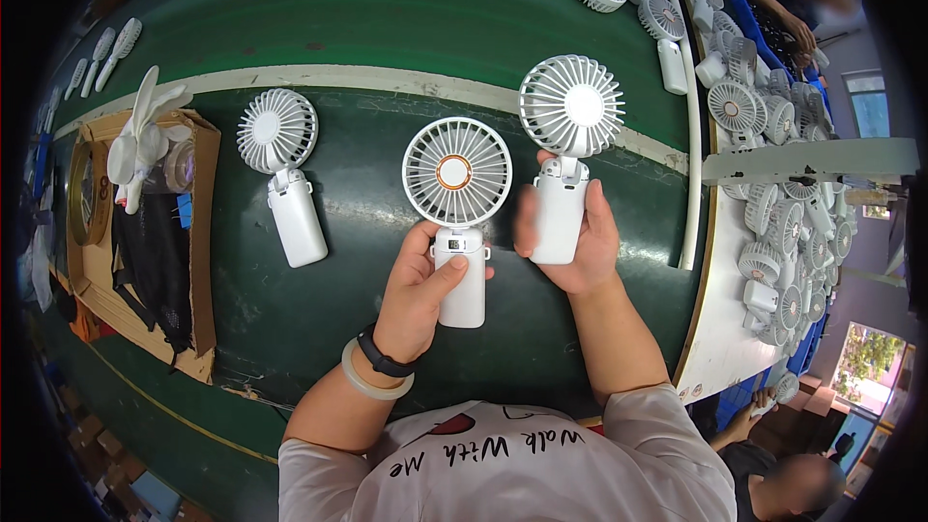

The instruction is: The person assembles white portable fans on a green workbench. They pick up fan heads and bases, connect them, and test the units by turning them on. The person also wipes the fan surfaces with a white cloth and arranges the finished units on the table.

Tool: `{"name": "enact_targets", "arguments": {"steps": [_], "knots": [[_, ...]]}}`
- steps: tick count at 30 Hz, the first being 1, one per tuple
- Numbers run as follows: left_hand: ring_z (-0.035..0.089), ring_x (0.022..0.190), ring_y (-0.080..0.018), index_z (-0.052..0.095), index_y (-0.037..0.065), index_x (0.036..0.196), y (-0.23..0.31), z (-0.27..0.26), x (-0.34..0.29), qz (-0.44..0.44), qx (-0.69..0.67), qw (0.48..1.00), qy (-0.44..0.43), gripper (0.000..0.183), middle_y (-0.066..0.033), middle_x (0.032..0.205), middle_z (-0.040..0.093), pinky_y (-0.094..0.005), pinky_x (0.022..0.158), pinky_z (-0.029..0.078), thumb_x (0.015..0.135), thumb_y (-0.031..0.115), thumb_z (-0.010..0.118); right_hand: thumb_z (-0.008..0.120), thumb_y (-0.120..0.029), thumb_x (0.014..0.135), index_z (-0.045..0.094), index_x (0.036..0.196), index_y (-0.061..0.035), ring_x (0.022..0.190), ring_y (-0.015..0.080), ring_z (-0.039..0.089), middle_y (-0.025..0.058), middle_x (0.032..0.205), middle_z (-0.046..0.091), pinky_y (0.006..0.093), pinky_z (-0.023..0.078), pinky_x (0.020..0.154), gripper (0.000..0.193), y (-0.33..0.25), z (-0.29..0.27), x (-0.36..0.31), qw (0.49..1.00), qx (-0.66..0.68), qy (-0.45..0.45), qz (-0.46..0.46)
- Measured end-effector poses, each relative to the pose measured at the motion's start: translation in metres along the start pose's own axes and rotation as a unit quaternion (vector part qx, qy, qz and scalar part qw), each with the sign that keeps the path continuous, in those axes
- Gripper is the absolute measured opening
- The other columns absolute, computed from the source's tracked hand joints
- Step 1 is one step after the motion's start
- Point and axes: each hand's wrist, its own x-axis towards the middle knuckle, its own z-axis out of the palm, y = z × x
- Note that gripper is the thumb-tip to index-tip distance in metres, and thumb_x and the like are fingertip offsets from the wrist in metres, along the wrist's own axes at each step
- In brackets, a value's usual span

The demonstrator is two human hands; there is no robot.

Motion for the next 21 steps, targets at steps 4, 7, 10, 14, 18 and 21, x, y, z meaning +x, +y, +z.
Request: {"name": "enact_targets", "arguments": {"steps": [4, 7, 10, 14, 18, 21], "knots": [[0.064, 0.088, -0.0225, 0.041, 0.003, 0.120, 0.002, 0.003, -0.002, 0.002, -0.021, 1.000, -0.015, 0.035, -0.0168, 0.107, 0.059, -0.0332, 0.075, 0.054, 0.089, 0.012, 0.053, 0.032, -0.053, 0.094, 0.031, 0.138, -0.0150, 0.075, 0.0236, 0.054, 0.0139, 0.100, 0.052, 0.0370, 0.046, 0.064, 0.058, -0.001, -0.001, 0.000, 1.000, -0.012, 0.004, 0.009], [0.063, 0.089, -0.0223, 0.041, 0.003, 0.120, 0.003, 0.002, -0.003, -0.022, -0.020, 0.999, -0.014, 0.034, -0.0163, 0.108, 0.059, -0.0334, 0.075, 0.054, 0.089, 0.012, 0.052, 0.032, -0.053, 0.094, 0.031, 0.138, -0.0151, 0.076, 0.0237, 0.054, 0.0141, 0.101, 0.053, 0.0371, 0.046, 0.064, 0.058, -0.002, -0.002, 0.000, 1.000, -0.009, -0.001, 0.009], [0.062, 0.092, -0.0213, 0.035, 0.007, 0.126, 0.005, 0.004, -0.002, -0.044, -0.056, 0.997, -0.013, 0.041, -0.0159, 0.113, 0.056, -0.0350, 0.073, 0.055, 0.089, 0.009, 0.054, 0.032, -0.051, 0.094, 0.035, 0.135, -0.0100, 0.076, 0.0243, 0.056, 0.0146, 0.101, 0.056, 0.0368, 0.047, 0.066, 0.058, -0.001, -0.001, 0.002, 0.999, -0.027, 0.009, -0.014], [0.061, 0.094, -0.0242, 0.028, 0.016, 0.133, 0.005, 0.003, -0.003, -0.078, -0.138, 0.985, -0.068, 0.049, -0.0168, 0.120, 0.050, -0.0311, 0.065, 0.057, 0.091, 0.006, 0.050, 0.035, -0.046, 0.095, 0.041, 0.128, -0.0065, 0.077, 0.0224, 0.057, 0.0125, 0.102, 0.058, 0.0362, 0.048, 0.068, 0.053, 0.001, -0.002, 0.002, 0.996, -0.065, 0.051, -0.035], [0.061, 0.095, -0.0242, 0.029, 0.018, 0.134, 0.001, -0.001, -0.002, -0.094, -0.194, 0.973, -0.079, 0.049, -0.0157, 0.115, 0.053, -0.0259, 0.055, 0.055, 0.092, 0.005, 0.048, 0.051, -0.030, 0.092, 0.043, 0.125, -0.0028, 0.083, 0.0211, 0.058, 0.0102, 0.103, 0.057, 0.0369, 0.050, 0.074, 0.043, 0.001, -0.003, -0.002, 0.990, -0.116, 0.057, -0.049], [0.062, 0.092, -0.0224, 0.036, 0.014, 0.129, -0.002, -0.008, -0.002, -0.095, -0.239, 0.962, -0.086, 0.041, -0.0143, 0.109, 0.056, -0.0247, 0.051, 0.052, 0.091, 0.007, 0.051, 0.059, -0.021, 0.088, 0.043, 0.125, -0.0028, 0.086, 0.0186, 0.059, 0.0079, 0.102, 0.057, 0.0345, 0.054, 0.073, 0.044, 0.003, 0.009, -0.004, 0.975, -0.173, 0.138, -0.018]]}}
